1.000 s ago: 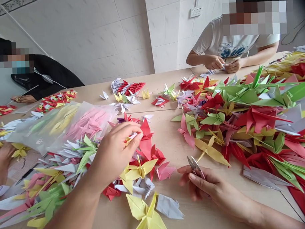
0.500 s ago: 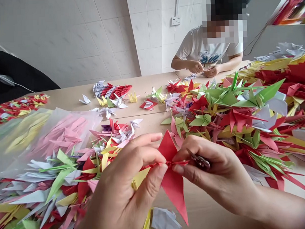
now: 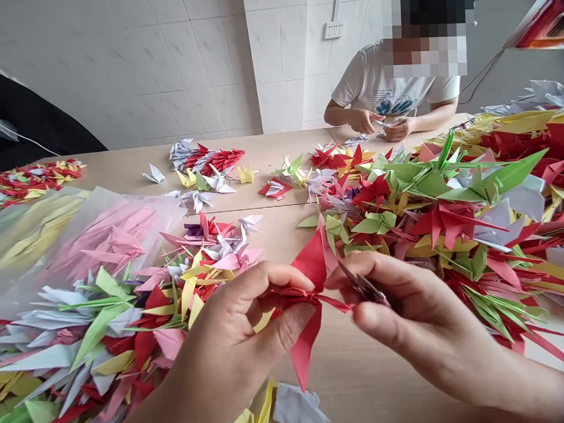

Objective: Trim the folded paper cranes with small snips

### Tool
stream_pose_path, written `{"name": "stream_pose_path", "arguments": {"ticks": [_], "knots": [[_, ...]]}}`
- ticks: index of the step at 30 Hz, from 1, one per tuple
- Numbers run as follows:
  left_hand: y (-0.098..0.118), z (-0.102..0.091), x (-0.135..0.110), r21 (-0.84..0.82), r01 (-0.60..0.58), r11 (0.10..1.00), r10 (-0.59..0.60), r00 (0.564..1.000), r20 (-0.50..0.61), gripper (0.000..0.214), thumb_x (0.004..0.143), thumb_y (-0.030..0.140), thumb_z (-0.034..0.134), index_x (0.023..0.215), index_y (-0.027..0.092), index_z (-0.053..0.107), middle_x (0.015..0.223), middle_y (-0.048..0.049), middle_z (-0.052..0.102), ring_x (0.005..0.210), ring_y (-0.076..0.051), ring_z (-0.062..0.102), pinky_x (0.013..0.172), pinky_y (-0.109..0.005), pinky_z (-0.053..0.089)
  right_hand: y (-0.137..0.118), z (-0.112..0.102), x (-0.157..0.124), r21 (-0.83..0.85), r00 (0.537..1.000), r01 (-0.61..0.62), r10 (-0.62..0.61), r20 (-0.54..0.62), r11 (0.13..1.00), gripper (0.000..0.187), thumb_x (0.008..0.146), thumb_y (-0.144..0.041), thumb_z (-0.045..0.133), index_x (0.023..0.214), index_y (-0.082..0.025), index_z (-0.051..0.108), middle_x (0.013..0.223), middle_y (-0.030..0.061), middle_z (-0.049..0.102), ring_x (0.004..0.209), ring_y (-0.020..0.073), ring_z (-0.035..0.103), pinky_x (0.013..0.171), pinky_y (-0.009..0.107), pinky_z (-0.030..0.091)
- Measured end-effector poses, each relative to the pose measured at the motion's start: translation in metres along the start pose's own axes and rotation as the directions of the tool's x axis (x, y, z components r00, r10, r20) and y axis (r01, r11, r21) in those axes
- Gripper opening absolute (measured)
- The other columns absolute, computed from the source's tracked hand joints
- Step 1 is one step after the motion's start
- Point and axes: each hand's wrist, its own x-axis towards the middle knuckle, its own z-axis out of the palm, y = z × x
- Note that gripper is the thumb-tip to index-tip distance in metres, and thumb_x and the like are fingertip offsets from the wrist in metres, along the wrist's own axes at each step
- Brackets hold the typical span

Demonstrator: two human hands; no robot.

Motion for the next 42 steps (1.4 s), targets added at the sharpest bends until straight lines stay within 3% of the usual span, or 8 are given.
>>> {"name": "stream_pose_path", "arguments": {"ticks": [3, 7, 11, 16, 21, 28, 32, 42], "knots": [[0.002, -0.004, -0.001, 0.065, -0.026, 0.998, 0.027, 1.0, -0.015, 0.02, 0.093, 0.014, 0.064, 0.098, 0.033, 0.07, 0.092, 0.0066, 0.075, 0.082, -0.012, 0.075, 0.072, -0.017, 0.063, -0.01, -0.013, -0.003, -0.068, 1.0, 0.004, -0.004, -0.006, 0.998, 0.031, 0.091, -0.059, 0.062, 0.101, -0.032, 0.073, 0.084, 0.0038, 0.068, 0.076, 0.0213, 0.063, 0.068, 0.031, 0.054], [0.005, -0.006, -0.004, 0.116, -0.048, 0.992, 0.046, 0.999, 0.02, 0.02, 0.094, 0.015, 0.061, 0.102, 0.032, 0.068, 0.094, 0.0052, 0.075, 0.083, -0.014, 0.075, 0.072, -0.019, 0.064, -0.016, -0.024, -0.006, -0.212, 1.0, 0.0, 0.003, 0.014, 0.977, 0.025, 0.09, -0.055, 0.066, 0.099, -0.033, 0.075, 0.082, 0.003, 0.071, 0.07, 0.0205, 0.064, 0.06, 0.029, 0.053], [0.011, -0.005, -0.009, 0.082, 0.009, 0.997, -0.014, 0.998, 0.064, 0.014, 0.096, 0.02, 0.062, 0.104, 0.031, 0.066, 0.095, 0.0052, 0.074, 0.084, -0.012, 0.074, 0.075, -0.017, 0.06, -0.009, -0.03, -0.006, -0.318, 0.99, 0.141, -0.138, 0.034, 0.937, 0.023, 0.091, -0.046, 0.069, 0.107, -0.031, 0.074, 0.085, 0.0019, 0.071, 0.069, 0.0167, 0.065, 0.06, 0.024, 0.052], [0.017, -0.007, -0.012, 0.074, 0.104, 0.992, -0.113, 0.986, 0.126, 0.005, 0.099, 0.03, 0.06, 0.103, 0.032, 0.062, 0.096, 0.0059, 0.068, 0.087, -0.01, 0.069, 0.085, -0.018, 0.056, -0.006, -0.033, -0.007, -0.486, 0.96, 0.277, -0.262, 0.099, 0.829, 0.028, 0.096, -0.034, 0.065, 0.124, -0.032, 0.065, 0.092, -0.0017, 0.072, 0.068, 0.0113, 0.065, 0.059, 0.017, 0.051], [0.018, -0.009, -0.013, 0.108, 0.077, 0.991, -0.094, 0.982, 0.166, 0.005, 0.1, 0.03, 0.058, 0.101, 0.034, 0.061, 0.089, 0.0077, 0.064, 0.08, -0.007, 0.062, 0.071, -0.011, 0.051, -0.012, -0.028, -0.007, -0.618, 0.903, 0.416, -0.385, 0.192, 0.667, 0.017, 0.099, -0.03, 0.062, 0.115, -0.027, 0.063, 0.091, -0.0014, 0.074, 0.074, 0.0094, 0.069, 0.064, 0.012, 0.051], [0.01, -0.007, -0.014, 0.175, 0.041, 0.984, -0.072, 0.983, 0.17, 0.018, 0.099, 0.024, 0.058, 0.107, 0.04, 0.06, 0.097, 0.0103, 0.065, 0.085, -0.007, 0.062, 0.072, -0.008, 0.05, -0.009, -0.023, -0.005, -0.655, 0.847, 0.509, -0.46, 0.265, 0.559, 0.012, 0.102, -0.028, 0.054, 0.109, -0.024, 0.063, 0.095, 0.0045, 0.076, 0.079, 0.0142, 0.071, 0.063, 0.017, 0.053], [0.004, -0.009, -0.018, 0.256, 0.029, 0.966, -0.07, 0.986, 0.151, 0.017, 0.099, 0.028, 0.057, 0.109, 0.042, 0.058, 0.096, 0.0094, 0.063, 0.085, -0.009, 0.061, 0.074, -0.013, 0.052, -0.009, -0.024, -0.006, -0.671, 0.831, 0.531, -0.473, 0.293, 0.518, 0.016, 0.103, -0.028, 0.052, 0.111, -0.021, 0.063, 0.096, 0.0073, 0.076, 0.081, 0.0166, 0.072, 0.063, 0.022, 0.052], [0.01, -0.007, -0.017, 0.421, -0.074, 0.904, 0.003, 0.986, 0.167, 0.025, 0.096, 0.019, 0.056, 0.106, 0.042, 0.057, 0.094, 0.0116, 0.064, 0.084, -0.008, 0.061, 0.074, -0.016, 0.048, -0.008, -0.024, -0.009, -0.694, 0.836, 0.524, -0.452, 0.31, 0.493, 0.012, 0.104, -0.028, 0.05, 0.105, -0.024, 0.061, 0.093, 0.0036, 0.075, 0.075, 0.0154, 0.068, 0.063, 0.026, 0.049]]}}
